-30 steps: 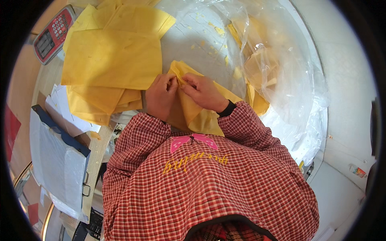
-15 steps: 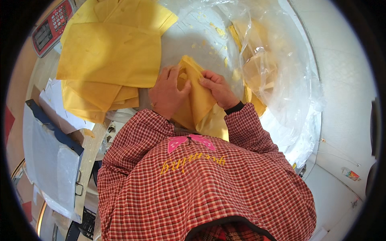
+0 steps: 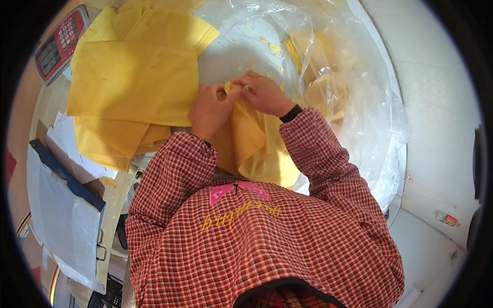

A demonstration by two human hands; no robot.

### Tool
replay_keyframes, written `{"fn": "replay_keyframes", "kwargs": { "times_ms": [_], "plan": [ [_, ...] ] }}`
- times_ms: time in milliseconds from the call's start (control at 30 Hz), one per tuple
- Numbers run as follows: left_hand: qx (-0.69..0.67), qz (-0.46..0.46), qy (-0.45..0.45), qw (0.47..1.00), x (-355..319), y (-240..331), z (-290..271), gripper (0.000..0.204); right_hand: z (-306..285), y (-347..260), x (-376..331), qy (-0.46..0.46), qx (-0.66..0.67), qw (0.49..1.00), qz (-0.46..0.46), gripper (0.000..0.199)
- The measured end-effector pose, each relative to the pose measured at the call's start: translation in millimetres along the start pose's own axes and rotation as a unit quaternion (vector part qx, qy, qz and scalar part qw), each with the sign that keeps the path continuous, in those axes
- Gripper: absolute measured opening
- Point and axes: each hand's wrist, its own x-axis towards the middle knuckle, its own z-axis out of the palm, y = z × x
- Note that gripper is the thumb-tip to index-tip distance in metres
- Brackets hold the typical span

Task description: The person repeatedly folds yellow paper envelopes by hand on a worktable, aligning edges and creasing folds. They handle envelopes one at a time, stacking completed units beside the work area.

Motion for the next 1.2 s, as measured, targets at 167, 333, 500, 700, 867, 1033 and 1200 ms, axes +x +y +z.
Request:
{"fn": "replay_keyframes", "kwargs": {
  "times_ms": [167, 333, 500, 700, 867, 1033, 1200],
  "plan": [
    [-0.09, 0.075, 0.073, 0.99, -6, -19, 14, 0.028, 10, -7, -13, 0.031, 0.065, 0.995, 0.063, 0.025],
    [-0.175, 0.143, 0.1, 0.969, -13, -30, 18, 0.016, 21, -22, -27, 0.082, 0.137, 0.982, 0.097, 0.023],
    [-0.149, 0.224, 0.109, 0.957, -27, -20, 9, 0.013, 33, -30, -38, 0.165, 0.067, 0.983, 0.052, 0.022],
    [-0.183, 0.334, 0.086, 0.921, -28, -40, 11, 0.01, 39, -36, -59, 0.206, 0.019, 0.978, 0.02, 0.014],
    [-0.232, 0.097, -0.042, 0.967, -30, -27, -3, 0.03, 29, -41, -63, 0.197, 0.074, 0.964, 0.16, 0.016],
    [-0.153, 0.117, -0.083, 0.978, -40, -22, -20, 0.054, 20, -33, -75, 0.141, -0.008, 0.978, 0.155, 0.016],
    [-0.196, 0.046, -0.069, 0.977, -57, -22, -17, 0.051, 19, -28, -73, 0.13, -0.013, 0.981, 0.141, 0.018]
  ]
}}
